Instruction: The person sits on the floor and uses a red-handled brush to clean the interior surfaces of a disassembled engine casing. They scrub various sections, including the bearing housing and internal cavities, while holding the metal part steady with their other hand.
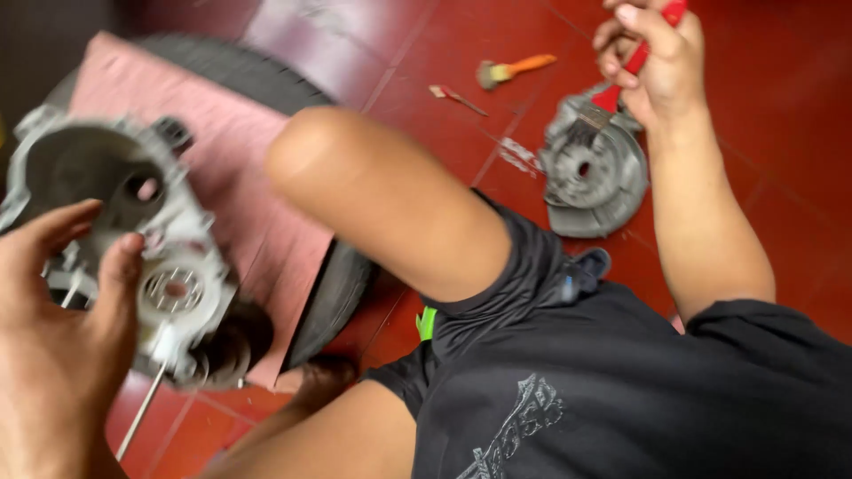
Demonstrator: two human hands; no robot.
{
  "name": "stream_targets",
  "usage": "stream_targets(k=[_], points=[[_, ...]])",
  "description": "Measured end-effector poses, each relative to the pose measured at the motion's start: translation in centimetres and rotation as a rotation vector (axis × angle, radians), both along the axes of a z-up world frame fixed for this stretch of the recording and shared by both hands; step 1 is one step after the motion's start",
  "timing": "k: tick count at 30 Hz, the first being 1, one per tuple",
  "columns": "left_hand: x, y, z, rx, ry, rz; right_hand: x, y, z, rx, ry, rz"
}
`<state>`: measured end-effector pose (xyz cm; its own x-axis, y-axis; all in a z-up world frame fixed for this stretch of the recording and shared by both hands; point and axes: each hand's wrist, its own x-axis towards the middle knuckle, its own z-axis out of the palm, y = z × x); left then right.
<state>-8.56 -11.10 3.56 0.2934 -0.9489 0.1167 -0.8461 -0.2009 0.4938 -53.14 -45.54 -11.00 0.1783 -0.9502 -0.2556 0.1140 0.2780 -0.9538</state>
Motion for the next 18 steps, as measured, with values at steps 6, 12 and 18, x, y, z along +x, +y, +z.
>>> stream_targets(k=[6, 12, 18], points=[[-10.1, -17.0, -0.3, -0.075, -0.066, -0.482, -11.0, -1.5, -10.9, -0.030, 0.656, 0.092], [-24.5, -31.7, -11.8, -0.164, 0.259, -0.475, -19.7, 1.1, -23.2, 0.209, 1.362, 0.223], [-26.1, -32.7, -24.8, 0.131, 0.146, -0.554, -23.4, 6.3, -27.7, 0.432, 1.234, 0.032]])
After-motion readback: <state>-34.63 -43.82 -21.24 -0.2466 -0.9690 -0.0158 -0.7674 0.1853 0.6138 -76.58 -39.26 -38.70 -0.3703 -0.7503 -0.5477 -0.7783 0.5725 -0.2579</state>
